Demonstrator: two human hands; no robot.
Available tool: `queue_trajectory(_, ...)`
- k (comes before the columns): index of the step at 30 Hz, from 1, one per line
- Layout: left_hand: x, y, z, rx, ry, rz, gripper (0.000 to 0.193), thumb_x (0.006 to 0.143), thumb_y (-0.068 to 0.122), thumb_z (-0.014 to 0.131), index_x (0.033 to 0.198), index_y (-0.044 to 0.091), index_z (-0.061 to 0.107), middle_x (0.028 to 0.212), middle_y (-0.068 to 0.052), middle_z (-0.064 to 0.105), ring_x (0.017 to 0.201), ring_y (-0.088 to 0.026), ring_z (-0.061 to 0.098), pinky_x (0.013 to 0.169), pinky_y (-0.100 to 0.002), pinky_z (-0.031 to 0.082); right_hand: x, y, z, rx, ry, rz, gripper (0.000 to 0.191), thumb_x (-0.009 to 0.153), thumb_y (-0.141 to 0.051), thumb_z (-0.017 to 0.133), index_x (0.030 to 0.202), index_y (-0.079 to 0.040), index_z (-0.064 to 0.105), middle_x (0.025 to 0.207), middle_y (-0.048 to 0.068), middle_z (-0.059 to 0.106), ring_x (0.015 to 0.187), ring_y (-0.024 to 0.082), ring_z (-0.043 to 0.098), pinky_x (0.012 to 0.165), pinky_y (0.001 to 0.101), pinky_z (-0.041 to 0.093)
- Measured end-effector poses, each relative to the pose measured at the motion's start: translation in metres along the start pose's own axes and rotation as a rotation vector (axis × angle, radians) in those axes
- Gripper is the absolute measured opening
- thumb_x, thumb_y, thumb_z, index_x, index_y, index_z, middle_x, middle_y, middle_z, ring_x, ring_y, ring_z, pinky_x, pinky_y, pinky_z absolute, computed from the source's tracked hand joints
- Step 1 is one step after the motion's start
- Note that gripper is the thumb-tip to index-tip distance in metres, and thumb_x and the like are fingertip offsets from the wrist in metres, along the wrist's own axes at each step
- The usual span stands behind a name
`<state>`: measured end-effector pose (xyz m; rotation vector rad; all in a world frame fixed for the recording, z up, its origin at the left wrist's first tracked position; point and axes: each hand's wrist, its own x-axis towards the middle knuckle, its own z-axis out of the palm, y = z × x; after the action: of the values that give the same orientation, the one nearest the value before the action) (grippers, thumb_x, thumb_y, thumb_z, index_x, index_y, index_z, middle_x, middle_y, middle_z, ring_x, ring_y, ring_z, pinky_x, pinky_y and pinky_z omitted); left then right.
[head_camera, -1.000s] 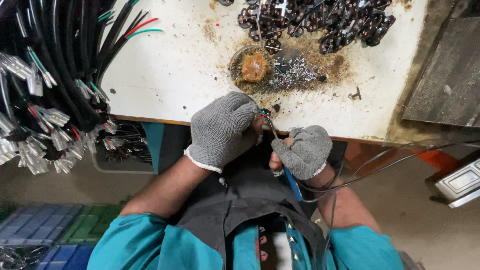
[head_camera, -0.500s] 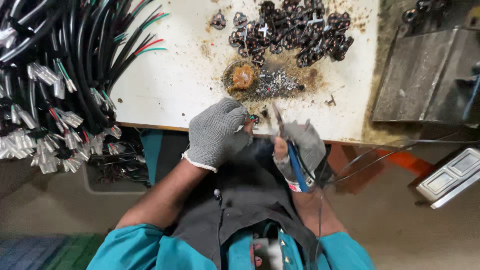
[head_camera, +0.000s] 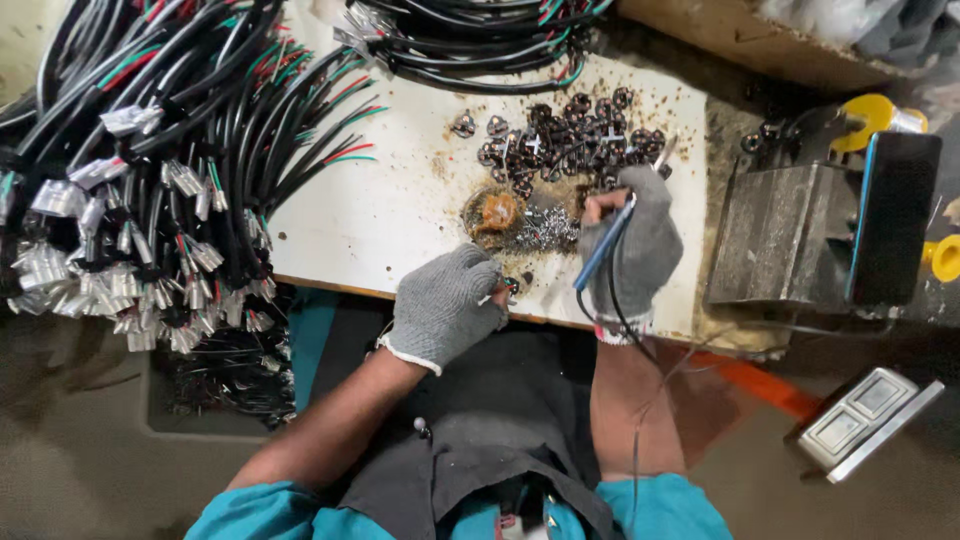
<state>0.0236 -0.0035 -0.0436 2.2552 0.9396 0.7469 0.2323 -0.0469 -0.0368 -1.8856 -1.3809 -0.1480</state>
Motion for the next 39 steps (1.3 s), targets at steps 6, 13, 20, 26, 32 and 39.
queue_trajectory(6, -0.001, -0.005, 0.005, 0.011, -0.035, -0.039, 0.017, 0.074, 0.021, 0.080, 0.077, 0.014, 0.065, 0.085, -0.007, 0.063, 0.074, -0.030, 0.067, 0.061, -0.044, 0.053, -0.047, -0.018, -0.017, -0.105, -0.166, 0.067, 0.019, 0.085, -0.012, 0.086, 0.096, -0.012, 0.071, 0.088, 0.008, 0.073, 0.084, 0.023, 0.071, 0.077, 0.0359, 0.056)
queue_trajectory(13, 0.001, -0.003, 0.007, -0.005, -0.027, -0.007, 0.016, 0.075, 0.019, 0.080, 0.079, 0.015, 0.065, 0.086, -0.005, 0.064, 0.074, -0.028, 0.067, 0.062, -0.041, 0.053, -0.073, -0.005, -0.027, 0.164, 0.090, 0.103, 0.038, 0.086, -0.003, 0.088, 0.116, -0.006, 0.064, 0.094, 0.009, 0.070, 0.084, 0.020, 0.068, 0.077, 0.0306, 0.056)
queue_trajectory(20, 0.003, 0.002, 0.008, 0.007, -0.029, -0.022, 0.017, 0.076, 0.020, 0.081, 0.080, 0.014, 0.066, 0.085, -0.005, 0.064, 0.073, -0.028, 0.066, 0.061, -0.041, 0.053, -0.072, -0.007, -0.008, 0.190, -0.018, 0.181, 0.065, 0.086, -0.008, 0.092, 0.133, -0.005, 0.049, 0.096, 0.006, 0.072, 0.081, 0.017, 0.072, 0.076, 0.0287, 0.057)
queue_trajectory(26, 0.002, -0.002, 0.009, -0.003, -0.016, -0.001, 0.016, 0.075, 0.019, 0.080, 0.080, 0.014, 0.065, 0.087, -0.005, 0.065, 0.075, -0.028, 0.067, 0.063, -0.041, 0.054, -0.074, -0.011, -0.012, 0.097, 0.001, 0.072, 0.058, 0.082, -0.005, 0.091, 0.125, -0.010, 0.052, 0.100, 0.011, 0.066, 0.085, 0.025, 0.071, 0.080, 0.0331, 0.057)
queue_trajectory(32, 0.001, -0.004, 0.009, -0.007, -0.031, -0.010, 0.016, 0.074, 0.019, 0.080, 0.080, 0.013, 0.066, 0.086, -0.006, 0.065, 0.075, -0.029, 0.067, 0.063, -0.041, 0.054, -0.072, -0.006, -0.012, 0.156, -0.057, 0.172, 0.065, 0.085, -0.008, 0.091, 0.132, -0.006, 0.046, 0.095, 0.008, 0.070, 0.083, 0.018, 0.072, 0.076, 0.0281, 0.058)
queue_trajectory(39, 0.002, -0.004, 0.006, 0.004, -0.011, -0.001, 0.016, 0.076, 0.018, 0.079, 0.083, 0.014, 0.066, 0.090, -0.006, 0.065, 0.079, -0.029, 0.068, 0.065, -0.041, 0.054, -0.070, -0.028, -0.016, 0.066, -0.275, 0.096, 0.038, 0.091, -0.010, 0.080, 0.120, -0.011, 0.055, 0.090, 0.004, 0.075, 0.078, 0.018, 0.076, 0.074, 0.0306, 0.059)
